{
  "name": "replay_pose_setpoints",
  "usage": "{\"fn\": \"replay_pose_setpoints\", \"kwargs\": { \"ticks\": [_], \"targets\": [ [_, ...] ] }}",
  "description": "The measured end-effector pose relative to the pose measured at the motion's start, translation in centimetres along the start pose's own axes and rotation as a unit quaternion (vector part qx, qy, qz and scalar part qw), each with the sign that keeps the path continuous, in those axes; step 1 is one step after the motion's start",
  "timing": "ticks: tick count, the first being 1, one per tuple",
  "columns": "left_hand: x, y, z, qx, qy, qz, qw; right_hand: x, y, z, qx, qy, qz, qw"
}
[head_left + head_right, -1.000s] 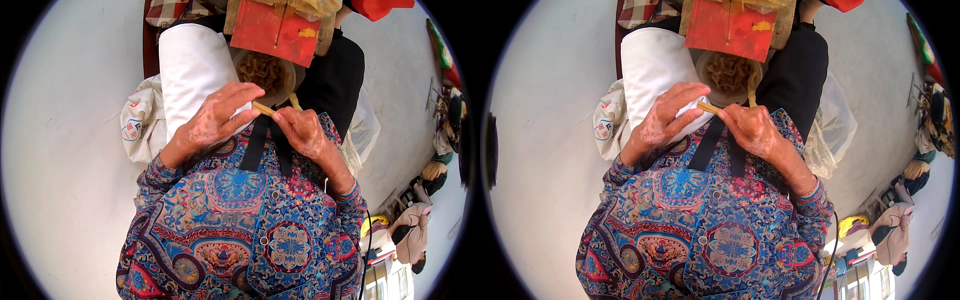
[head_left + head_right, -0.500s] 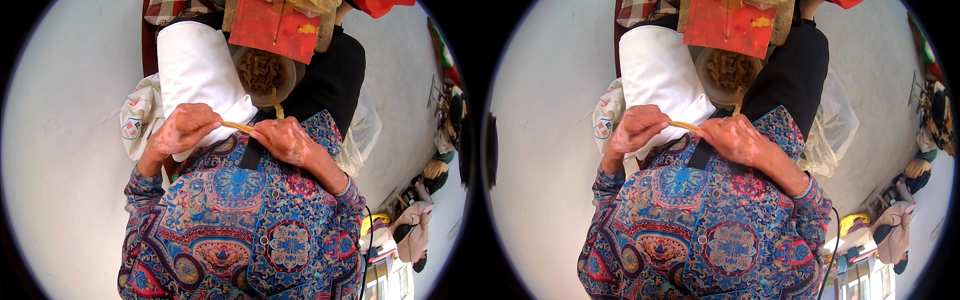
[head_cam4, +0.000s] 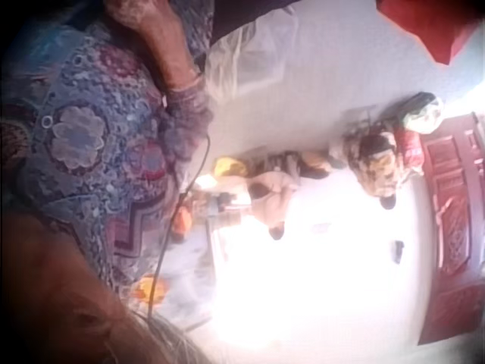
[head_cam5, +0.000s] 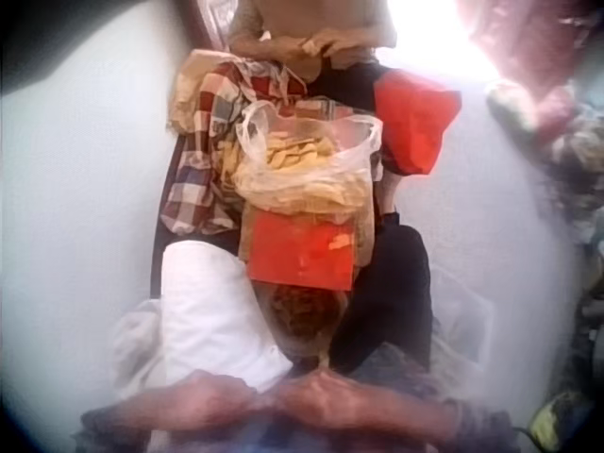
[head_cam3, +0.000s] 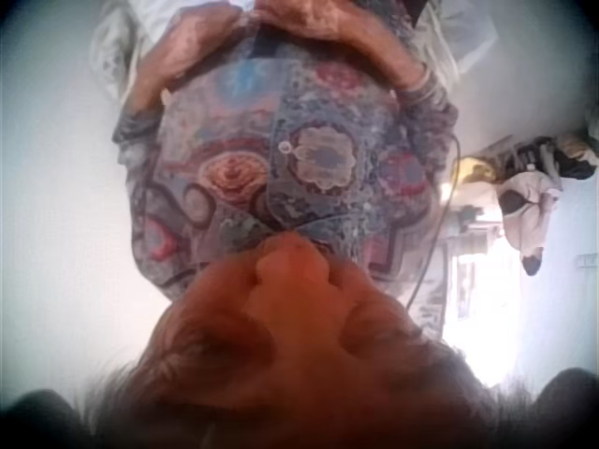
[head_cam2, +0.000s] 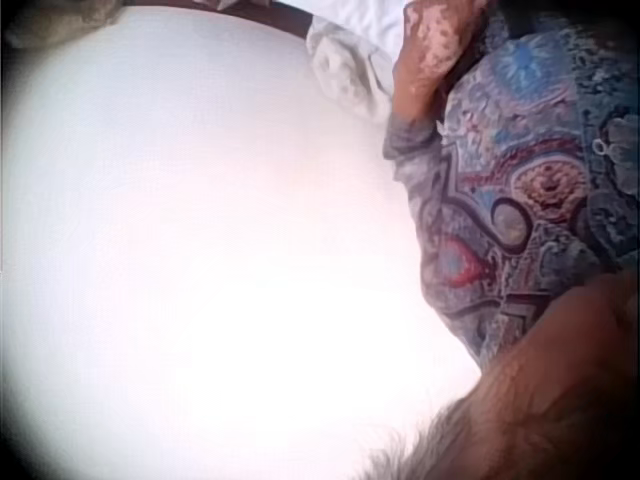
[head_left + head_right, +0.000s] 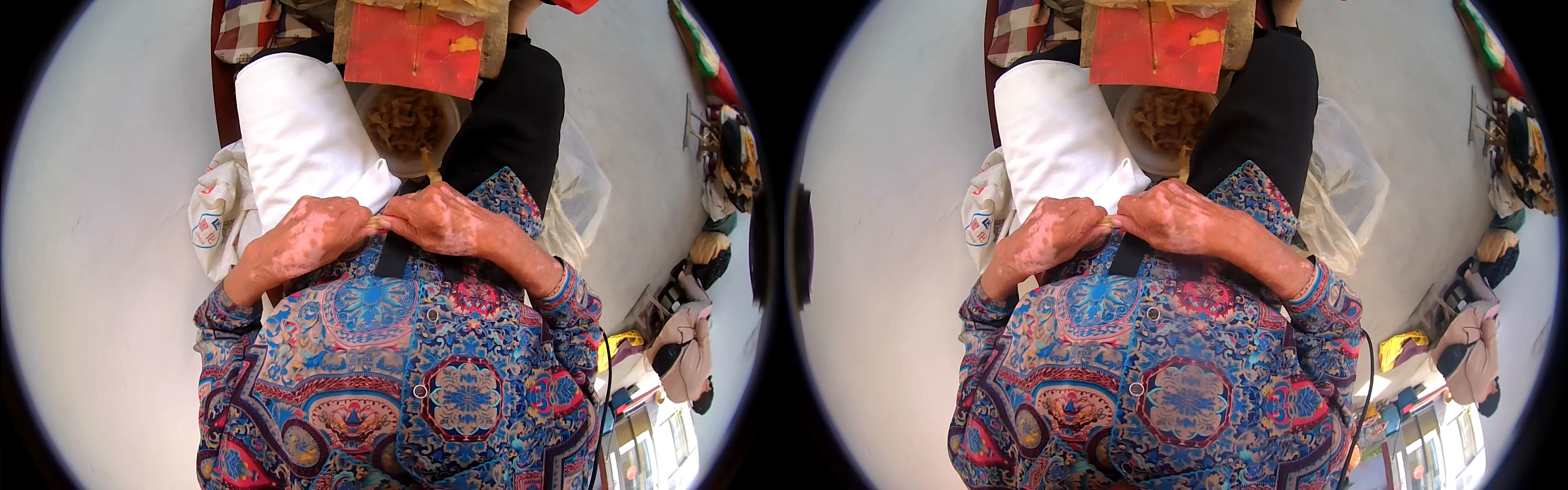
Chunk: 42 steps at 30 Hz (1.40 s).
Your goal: The person sits on the floor and peels thin strips from dried vegetable pieces by hand. They repeatedly pull off the outer layer and place the peeled pieces into a white bowl on their lap.
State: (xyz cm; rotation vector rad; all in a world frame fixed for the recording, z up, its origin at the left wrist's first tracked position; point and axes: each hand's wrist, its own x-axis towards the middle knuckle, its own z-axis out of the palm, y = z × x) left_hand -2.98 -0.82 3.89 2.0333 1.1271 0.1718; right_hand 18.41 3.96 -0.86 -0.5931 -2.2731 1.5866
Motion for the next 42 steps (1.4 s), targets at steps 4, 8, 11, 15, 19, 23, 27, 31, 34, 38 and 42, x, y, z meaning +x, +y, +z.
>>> {"fn": "replay_pose_setpoints", "kwargs": {
  "ticks": [4,8,11,15,19,23,27,31,34,38,42],
  "targets": [
    [-0.9,-0.9,-1.7,-0.073,-0.009,-0.028,0.997,-0.1,0.1,-0.2,0.005,0.0,0.013,1.0],
    [-2.7,-2.1,-4.7,-0.184,0.01,-0.13,0.974,1.0,-0.5,-0.4,0.011,0.066,0.008,0.998],
    [-3.7,-2.2,-4.4,-0.314,0.198,-0.144,0.917,2.6,-1.5,-0.5,0.032,0.129,-0.031,0.991],
    [-1.5,-1.3,-3.5,-0.7,0.336,-0.012,0.63,5.2,-2.8,-0.3,0.065,0.225,-0.09,0.968],
    [0.6,-0.9,-2.9,-0.759,0.352,0.089,0.54,5.6,-3.2,-0.7,0.041,0.238,-0.043,0.97],
    [2.5,0.8,-2.5,-0.28,0.351,0.021,0.893,4.5,-1.9,-0.7,0.053,0.259,-0.049,0.963],
    [3.6,-0.1,-1.0,-0.002,0.303,0.071,0.95,2.9,-1.3,-0.9,0.085,0.218,-0.002,0.972],
    [3.4,-0.8,0.2,-0.014,0.277,0.079,0.958,2.2,-1.4,-0.3,0.19,0.212,0.045,0.958],
    [3.3,-0.3,0.5,-0.022,0.265,0.059,0.962,1.7,-1.1,0.1,0.207,0.19,0.113,0.953],
    [3.3,-0.2,0.6,0.043,0.313,0.102,0.943,1.7,-0.3,0.9,0.207,0.221,0.065,0.951],
    [3.6,-0.2,0.6,0.065,0.387,0.143,0.909,1.8,-0.7,1.0,0.314,0.24,0.125,0.91]
  ]
}}
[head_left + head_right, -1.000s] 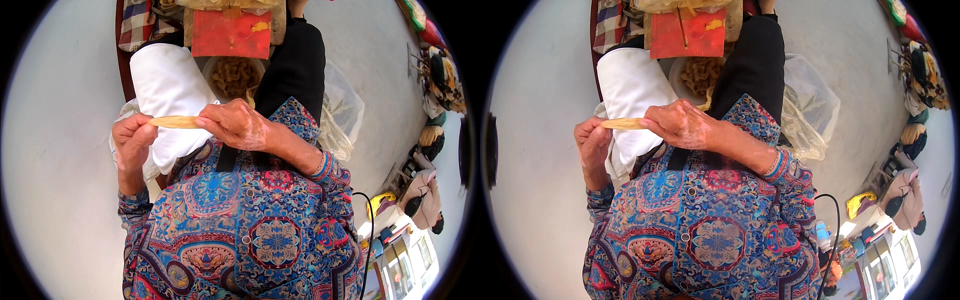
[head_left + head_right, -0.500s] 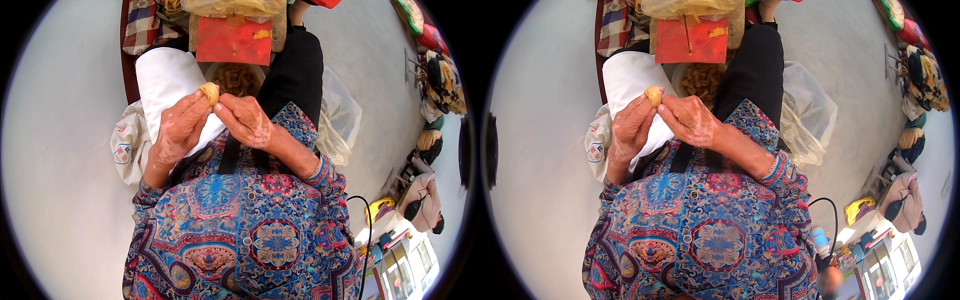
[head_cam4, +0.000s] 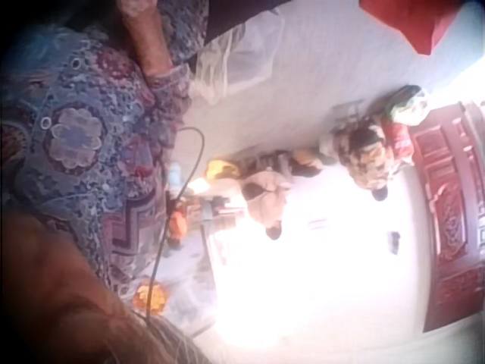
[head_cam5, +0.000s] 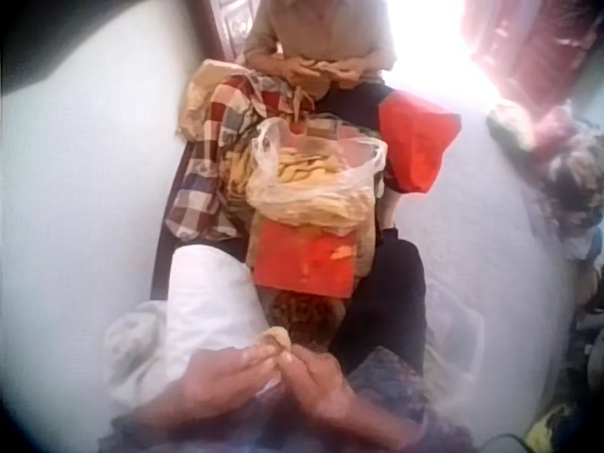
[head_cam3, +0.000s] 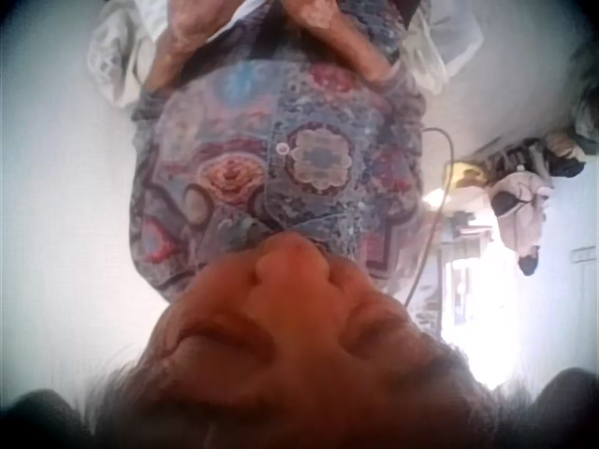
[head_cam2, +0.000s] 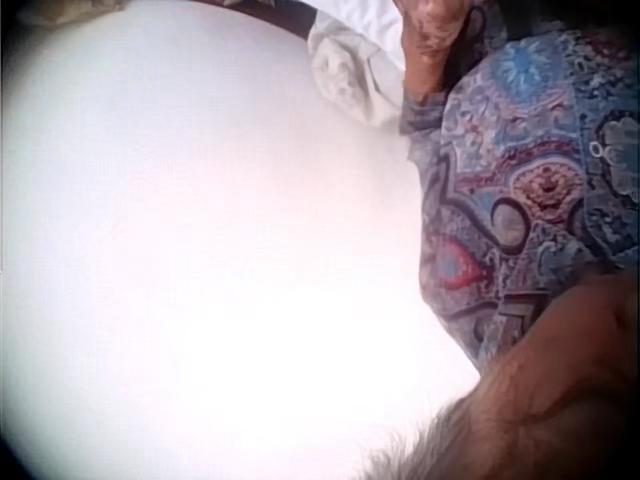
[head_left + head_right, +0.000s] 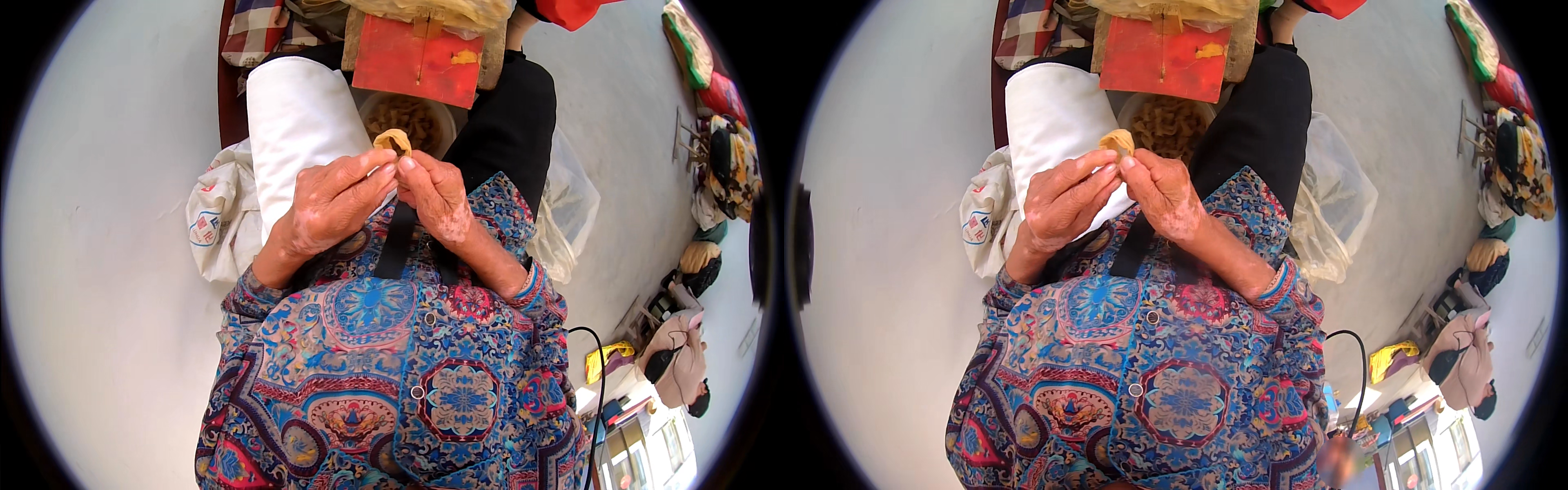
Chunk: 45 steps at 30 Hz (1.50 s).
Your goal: The person sits on the floor and peels thin strips from dried vegetable pieces by hand. They repeatedly pull off the outer layer and place the peeled pieces into a white bowl on their lap.
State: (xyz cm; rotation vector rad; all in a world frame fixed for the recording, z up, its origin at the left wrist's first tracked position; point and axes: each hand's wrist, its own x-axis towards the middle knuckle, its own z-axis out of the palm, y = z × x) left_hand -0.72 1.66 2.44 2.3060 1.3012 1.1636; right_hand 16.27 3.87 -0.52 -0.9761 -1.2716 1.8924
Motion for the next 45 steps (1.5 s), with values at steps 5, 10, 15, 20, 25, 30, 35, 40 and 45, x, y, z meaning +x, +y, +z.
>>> {"fn": "replay_pose_setpoints", "kwargs": {
  "ticks": [5,10,15,20,25,30,35,40,45],
  "targets": [
    [-1.1,0.2,0.3,-0.089,0.055,-0.121,0.987,0.1,-0.6,-0.2,-0.061,0.038,-0.032,0.997],
    [-2.4,-0.1,0.9,-0.473,0.138,-0.434,0.754,0.2,-0.6,-0.3,-0.073,0.038,-0.045,0.996],
    [-2.0,-0.9,2.6,-0.601,0.172,-0.479,0.617,0.2,-1.7,-0.4,-0.154,0.005,-0.061,0.986],
    [-1.6,-0.6,3.0,-0.598,0.16,-0.492,0.612,0.3,-1.0,-0.7,-0.187,-0.033,-0.088,0.978],
    [-1.7,-0.4,3.0,-0.536,0.119,-0.523,0.651,0.2,-0.6,-0.8,-0.184,-0.039,-0.065,0.98],
    [-0.6,0.9,2.2,-0.509,0.1,-0.462,0.719,0.1,-0.8,-0.6,-0.152,-0.024,-0.062,0.986],
    [-0.5,1.2,2.3,-0.454,0.076,-0.496,0.736,0.1,-0.5,-0.5,-0.142,-0.037,-0.066,0.987],
    [-0.3,1.7,2.6,-0.391,0.134,-0.465,0.783,-0.2,0.7,-0.4,-0.208,-0.017,-0.113,0.971],
    [-0.6,1.5,2.0,-0.416,0.14,-0.44,0.783,-0.2,0.8,-0.2,-0.288,-0.012,-0.235,0.928]
  ]
}}
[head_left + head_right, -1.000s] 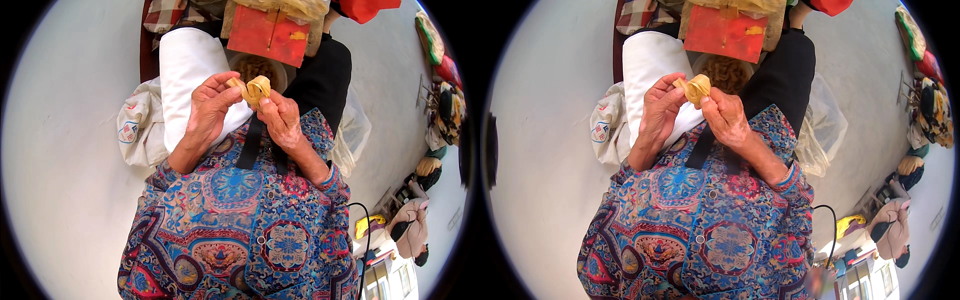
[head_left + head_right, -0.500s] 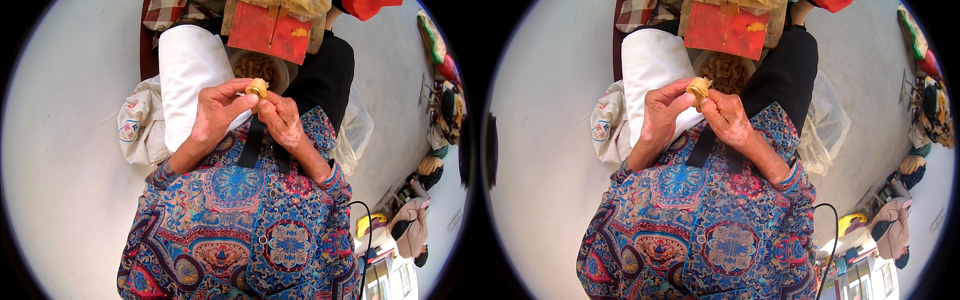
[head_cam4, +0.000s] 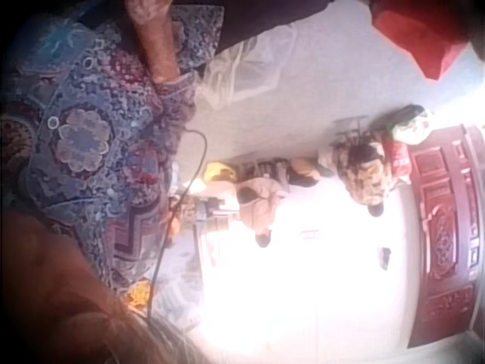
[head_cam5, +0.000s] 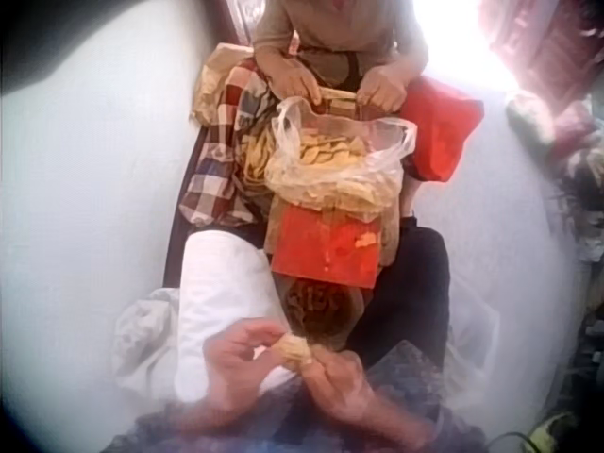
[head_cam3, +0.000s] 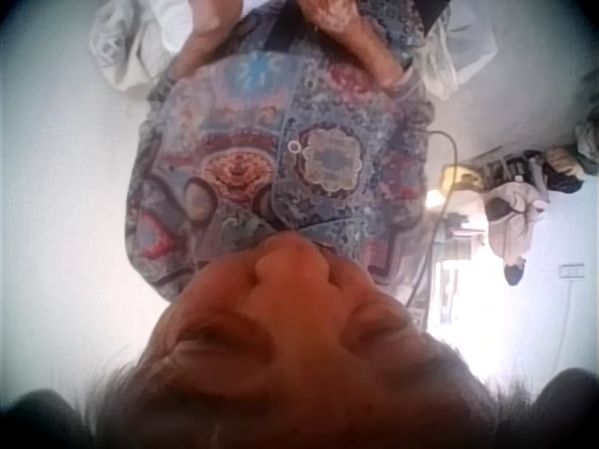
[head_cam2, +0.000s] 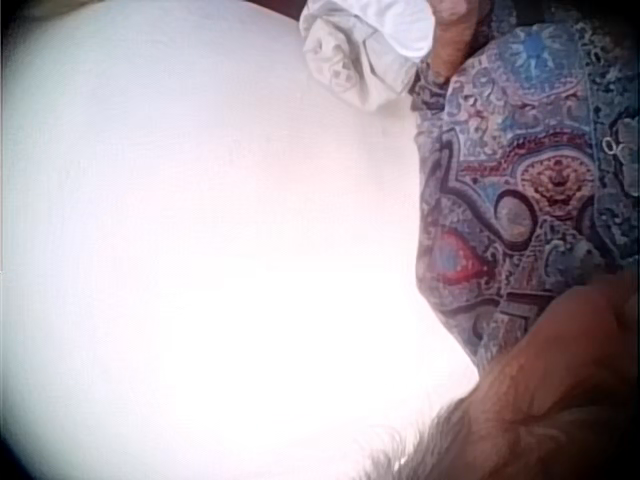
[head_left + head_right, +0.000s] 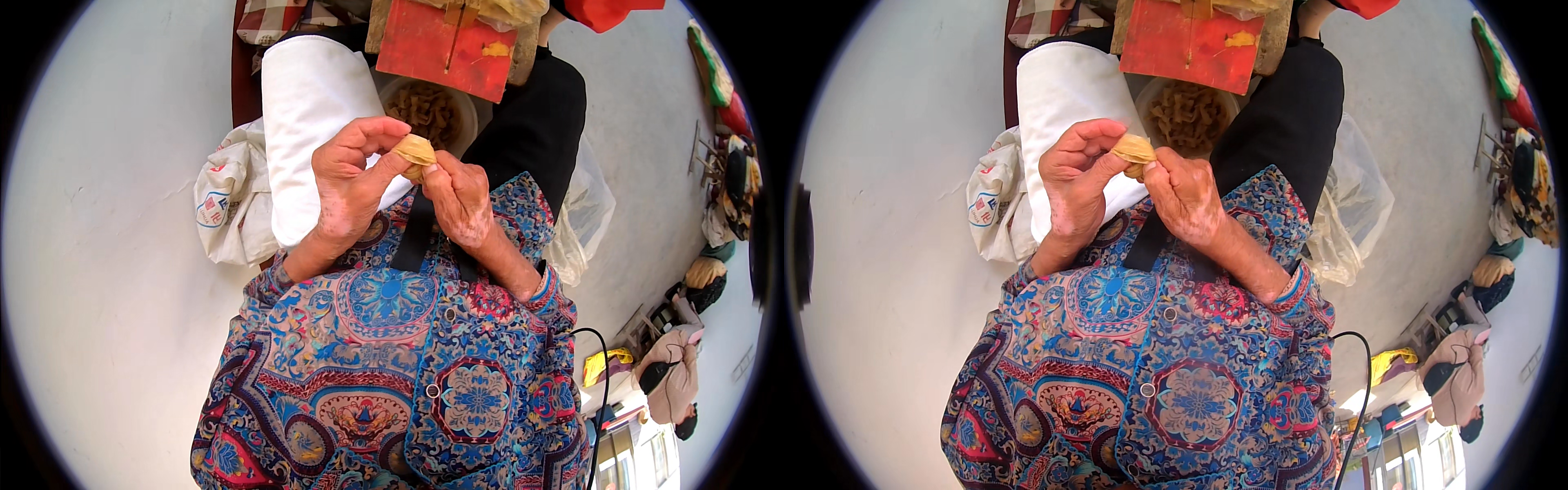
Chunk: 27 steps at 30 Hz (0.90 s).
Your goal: The person sits on the floor and peels thin strips from dried vegetable pieces by hand. They repeatedly pull off the outer layer and place the peeled pieces into a white bowl on their lap.
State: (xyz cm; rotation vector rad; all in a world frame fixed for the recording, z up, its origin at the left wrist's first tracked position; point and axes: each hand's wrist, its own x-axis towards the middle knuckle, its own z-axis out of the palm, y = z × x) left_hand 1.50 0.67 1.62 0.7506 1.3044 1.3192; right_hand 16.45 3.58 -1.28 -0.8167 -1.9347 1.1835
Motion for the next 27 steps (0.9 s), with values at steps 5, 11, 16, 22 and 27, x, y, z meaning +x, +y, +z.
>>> {"fn": "replay_pose_setpoints", "kwargs": {
  "ticks": [5,11,16,22,27],
  "targets": [
    [0.2,0.2,-1.0,-0.143,-0.031,-0.035,0.989,-0.4,-0.3,0.3,-0.029,0.01,-0.056,0.998],
    [0.1,0.8,-0.7,-0.285,-0.062,-0.128,0.948,-0.3,-0.5,0.1,-0.023,0.009,-0.079,0.997],
    [0.0,1.1,-1.0,-0.239,-0.151,-0.151,0.947,-0.1,-0.8,-0.4,-0.099,0.022,-0.11,0.989],
    [0.2,0.1,-0.2,0.137,-0.061,0.047,0.988,0.0,0.0,-1.0,-0.176,0.034,-0.092,0.98],
    [-0.1,0.5,-0.7,0.124,-0.102,-0.126,0.979,-0.2,0.7,-1.4,-0.291,0.012,-0.114,0.95]
  ]
}}
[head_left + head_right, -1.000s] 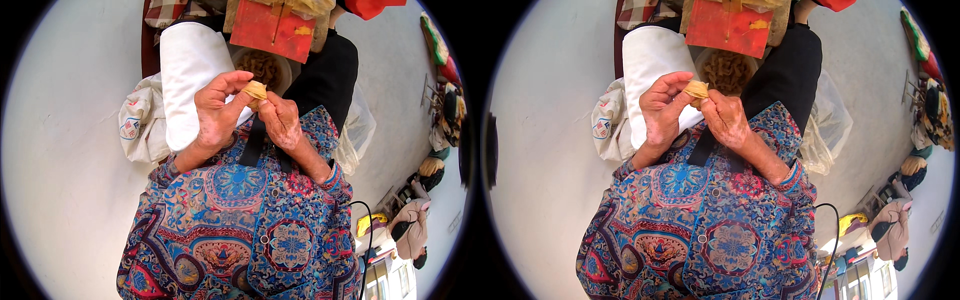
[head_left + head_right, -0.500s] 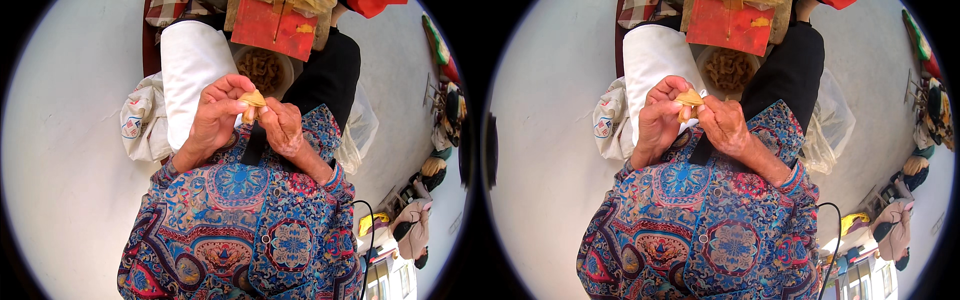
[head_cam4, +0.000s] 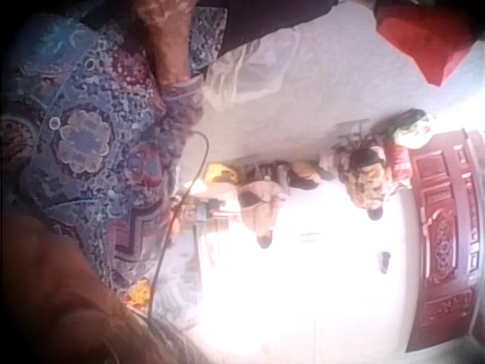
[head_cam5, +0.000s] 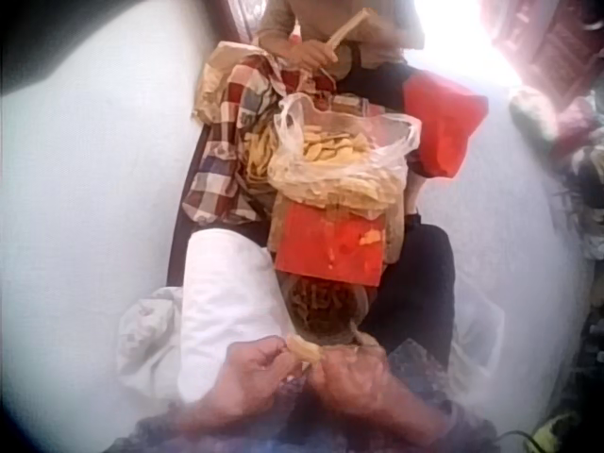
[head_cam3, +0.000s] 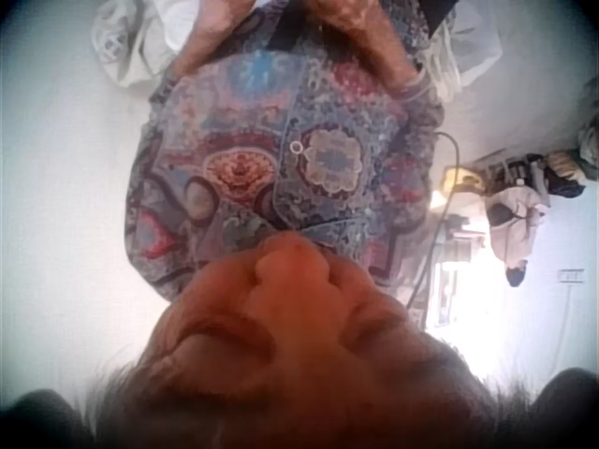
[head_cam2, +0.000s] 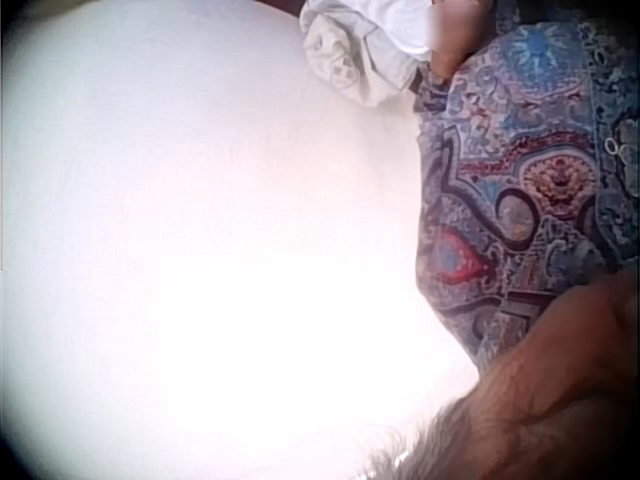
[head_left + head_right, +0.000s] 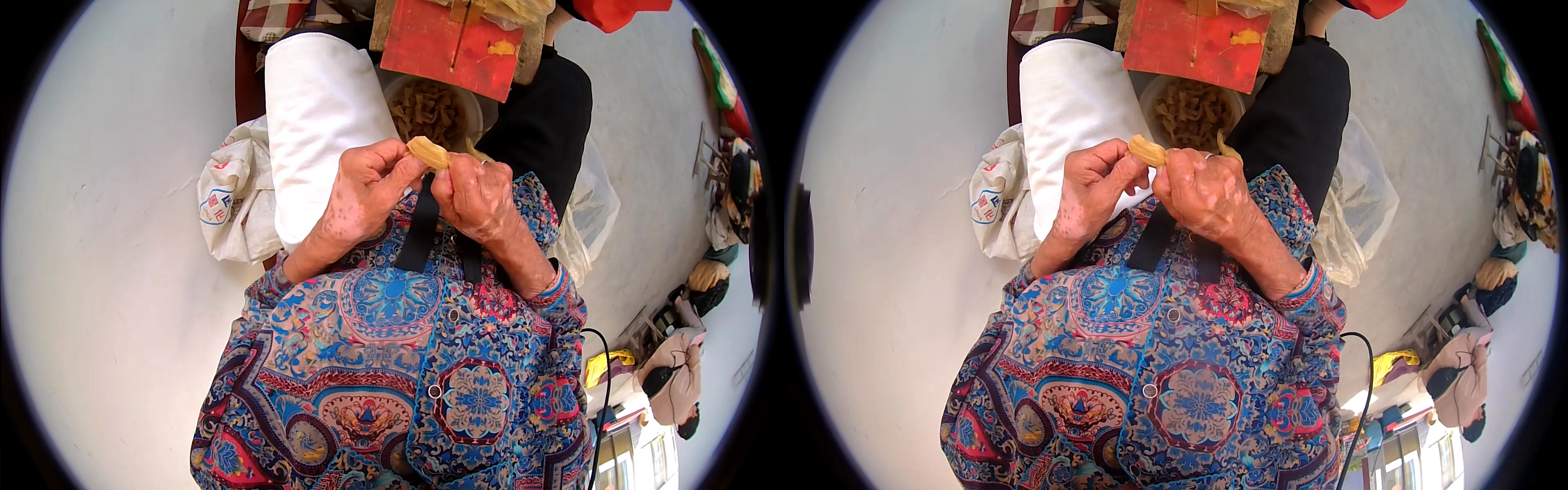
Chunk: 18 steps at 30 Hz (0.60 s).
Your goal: The person sits on the floor and peels thin strips from dried vegetable pieces by hand. They repeatedly pull off the outer layer and place the peeled pieces into a white bowl on their lap.
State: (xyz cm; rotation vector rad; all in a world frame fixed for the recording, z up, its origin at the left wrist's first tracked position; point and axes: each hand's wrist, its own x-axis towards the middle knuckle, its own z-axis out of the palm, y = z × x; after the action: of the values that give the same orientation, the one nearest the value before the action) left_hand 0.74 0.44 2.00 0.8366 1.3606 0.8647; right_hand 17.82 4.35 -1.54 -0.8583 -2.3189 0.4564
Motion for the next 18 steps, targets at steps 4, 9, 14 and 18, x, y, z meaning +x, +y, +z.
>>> {"fn": "replay_pose_setpoints", "kwargs": {
  "ticks": [4,9,14,18],
  "targets": [
    [-0.4,-0.1,0.1,-0.07,-0.024,-0.012,0.997,-0.2,0.2,-0.4,0.024,-0.008,0.003,1.0],
    [-1.0,0.1,-0.7,-0.014,-0.058,0.035,0.998,0.7,0.4,-3.1,0.163,-0.069,0.042,0.983],
    [-1.0,0.6,-2.4,0.044,-0.08,0.069,0.993,0.7,1.0,-4.7,0.218,-0.124,0.083,0.965],
    [-1.4,1.0,-3.3,0.051,-0.074,0.109,0.99,0.9,1.0,-5.8,0.218,-0.138,0.094,0.962]
  ]
}}
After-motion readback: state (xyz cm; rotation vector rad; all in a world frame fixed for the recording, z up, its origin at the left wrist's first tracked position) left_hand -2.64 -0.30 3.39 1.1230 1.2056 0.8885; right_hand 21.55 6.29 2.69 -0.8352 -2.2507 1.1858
